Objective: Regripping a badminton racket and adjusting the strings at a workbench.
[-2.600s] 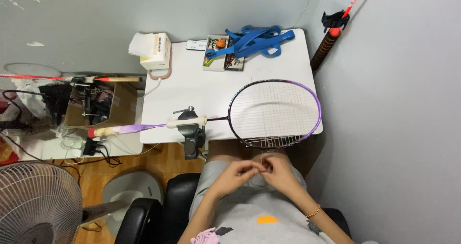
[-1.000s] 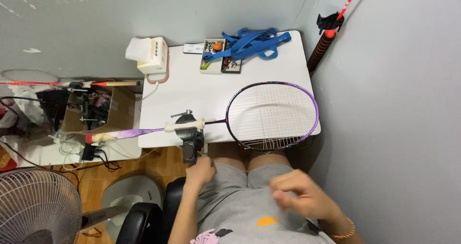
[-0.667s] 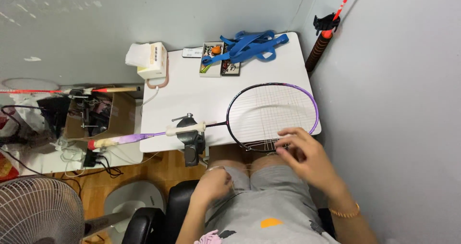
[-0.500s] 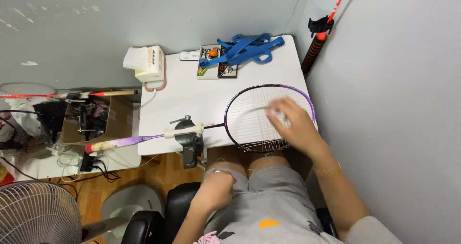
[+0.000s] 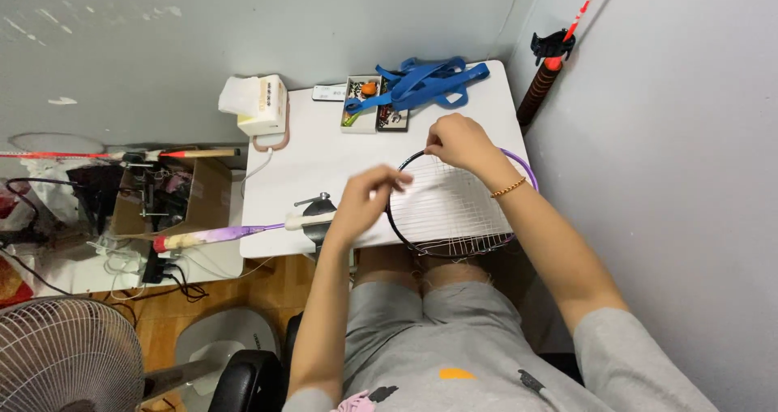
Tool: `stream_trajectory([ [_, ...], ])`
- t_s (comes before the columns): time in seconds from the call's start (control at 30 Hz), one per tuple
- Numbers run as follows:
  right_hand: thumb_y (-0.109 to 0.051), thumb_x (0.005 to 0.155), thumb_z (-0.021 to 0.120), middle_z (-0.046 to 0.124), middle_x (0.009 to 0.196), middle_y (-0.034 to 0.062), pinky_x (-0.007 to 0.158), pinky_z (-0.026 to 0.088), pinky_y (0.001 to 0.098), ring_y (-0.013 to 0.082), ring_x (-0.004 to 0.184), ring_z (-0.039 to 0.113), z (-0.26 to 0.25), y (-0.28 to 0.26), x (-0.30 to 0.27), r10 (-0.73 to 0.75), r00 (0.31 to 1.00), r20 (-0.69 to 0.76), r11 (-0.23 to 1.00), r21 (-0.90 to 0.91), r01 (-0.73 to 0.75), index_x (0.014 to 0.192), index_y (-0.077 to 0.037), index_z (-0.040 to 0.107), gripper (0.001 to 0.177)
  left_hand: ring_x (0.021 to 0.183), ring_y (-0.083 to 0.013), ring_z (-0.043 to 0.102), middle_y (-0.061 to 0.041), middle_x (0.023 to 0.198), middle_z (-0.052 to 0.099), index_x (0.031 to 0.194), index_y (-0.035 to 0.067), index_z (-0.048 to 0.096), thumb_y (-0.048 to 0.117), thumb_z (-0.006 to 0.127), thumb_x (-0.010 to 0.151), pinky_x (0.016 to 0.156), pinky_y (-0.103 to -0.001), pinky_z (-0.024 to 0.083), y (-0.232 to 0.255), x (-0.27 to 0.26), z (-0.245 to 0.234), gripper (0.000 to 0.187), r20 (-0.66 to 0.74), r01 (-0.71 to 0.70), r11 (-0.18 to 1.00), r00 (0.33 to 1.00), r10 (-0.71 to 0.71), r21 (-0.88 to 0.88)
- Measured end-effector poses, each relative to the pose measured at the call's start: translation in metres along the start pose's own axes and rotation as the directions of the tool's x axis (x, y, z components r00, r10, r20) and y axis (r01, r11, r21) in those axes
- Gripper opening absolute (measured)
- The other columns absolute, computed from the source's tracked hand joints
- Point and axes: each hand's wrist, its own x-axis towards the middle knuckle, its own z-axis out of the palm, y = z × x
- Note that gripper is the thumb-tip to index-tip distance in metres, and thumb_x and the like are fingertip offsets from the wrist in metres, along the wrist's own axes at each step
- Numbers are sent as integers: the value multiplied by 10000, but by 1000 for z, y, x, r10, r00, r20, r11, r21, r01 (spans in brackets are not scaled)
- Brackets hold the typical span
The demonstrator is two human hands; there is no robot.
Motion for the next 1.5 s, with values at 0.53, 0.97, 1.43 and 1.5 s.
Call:
stream_trajectory([
  [0.53, -192, 909, 717, 731, 825, 189, 721, 524, 482, 371, 802, 688, 65, 58, 32, -64, 997, -32, 990, 120, 67, 864, -43, 777, 167, 914, -171, 749, -110, 1025, 783, 1216, -27, 718, 287, 603, 1051, 822, -291, 605, -156, 106, 42, 373, -23, 107, 939, 992, -122, -327],
  [0.97, -193, 688, 918, 755, 775, 83, 692, 552, 310, 168, 714, 697, 27, 36, 2, 68, 998, -15, 851, 522, -51, 777, -39, 791, 219, 780, -119, 677, -62, 918, 765, 1164, 7, 733, 163, 527, 1009, 649, -251, 543, -134, 96, 39, 302, -49, 298, 931, 948, -315, -213],
  [1.43, -269, 605, 940, 743, 704, 56, 630, 511, 314, 183, 638, 668, 30, 33, 12, 270, 963, 0, 861, 447, -241, 733, -94, 814, 250, 801, -135, 708, -90, 959, 781, 1175, -2, 722, 106, 531, 987, 702, -270, 556, -136, 104, 29, 289, -97, 239, 942, 959, -268, -236],
  [1.5, -283, 603, 947, 746, 709, 49, 619, 513, 317, 185, 642, 680, 29, 32, 15, 297, 955, 9, 863, 425, -272, 718, -108, 810, 250, 795, -114, 698, -65, 949, 784, 1172, 35, 735, 133, 554, 981, 678, -263, 562, -133, 103, 26, 280, -164, 247, 953, 947, -276, -177],
])
